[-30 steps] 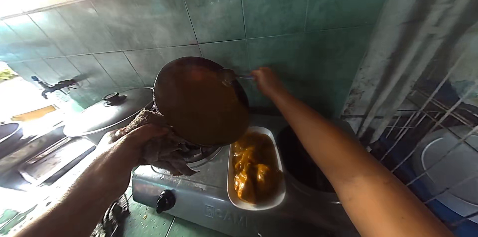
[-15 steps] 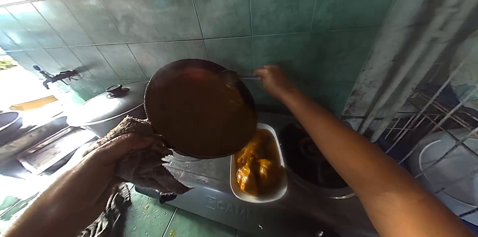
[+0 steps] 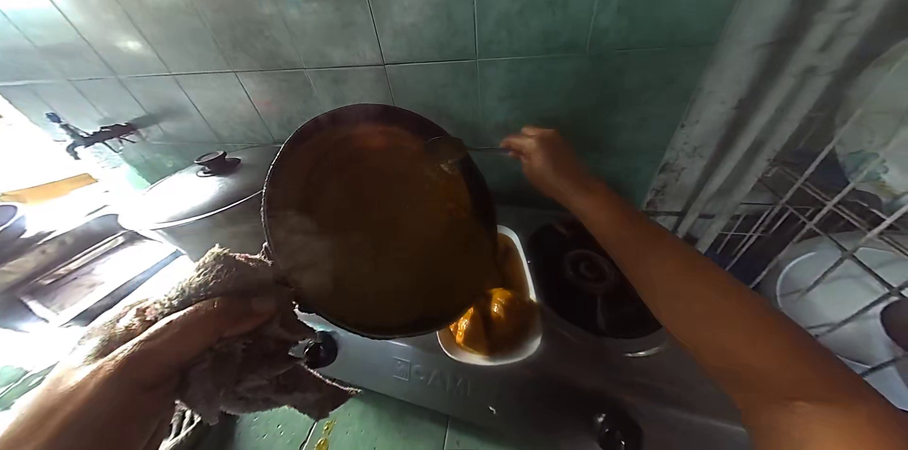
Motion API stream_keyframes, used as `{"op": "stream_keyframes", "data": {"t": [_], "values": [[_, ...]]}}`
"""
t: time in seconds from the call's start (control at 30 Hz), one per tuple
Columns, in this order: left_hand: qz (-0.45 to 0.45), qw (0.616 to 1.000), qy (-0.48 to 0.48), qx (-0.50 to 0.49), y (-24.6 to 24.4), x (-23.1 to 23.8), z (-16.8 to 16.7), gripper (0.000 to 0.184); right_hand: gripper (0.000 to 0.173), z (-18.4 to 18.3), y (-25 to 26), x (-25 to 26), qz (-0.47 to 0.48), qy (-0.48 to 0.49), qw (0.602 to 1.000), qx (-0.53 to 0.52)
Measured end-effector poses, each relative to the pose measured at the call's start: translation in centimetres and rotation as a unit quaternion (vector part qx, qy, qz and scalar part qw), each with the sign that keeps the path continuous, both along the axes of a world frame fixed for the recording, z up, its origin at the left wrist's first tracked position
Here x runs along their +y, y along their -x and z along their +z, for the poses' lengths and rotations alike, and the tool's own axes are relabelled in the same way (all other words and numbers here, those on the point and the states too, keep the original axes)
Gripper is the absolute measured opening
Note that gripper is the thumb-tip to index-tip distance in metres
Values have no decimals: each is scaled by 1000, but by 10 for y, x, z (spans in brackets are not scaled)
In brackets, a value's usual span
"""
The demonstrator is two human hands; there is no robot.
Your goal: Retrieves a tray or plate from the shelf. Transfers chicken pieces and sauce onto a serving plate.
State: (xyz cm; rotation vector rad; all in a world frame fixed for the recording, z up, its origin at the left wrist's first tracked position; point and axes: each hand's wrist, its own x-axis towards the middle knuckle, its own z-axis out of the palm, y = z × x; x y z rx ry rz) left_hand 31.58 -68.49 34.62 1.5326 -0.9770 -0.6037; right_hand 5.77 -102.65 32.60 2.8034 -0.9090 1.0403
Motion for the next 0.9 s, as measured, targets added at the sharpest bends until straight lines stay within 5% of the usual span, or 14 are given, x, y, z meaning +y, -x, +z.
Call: {"op": "stream_keyframes", "data": {"t": [0.43,0.9], "values": [[9,999,28,-16,5,0,-3,14,22,-5,0,0,0,1,1000,5],[27,989,13,141,-8,-9,-29,20,18,23,20,31,26,-26,999,-33]]}}
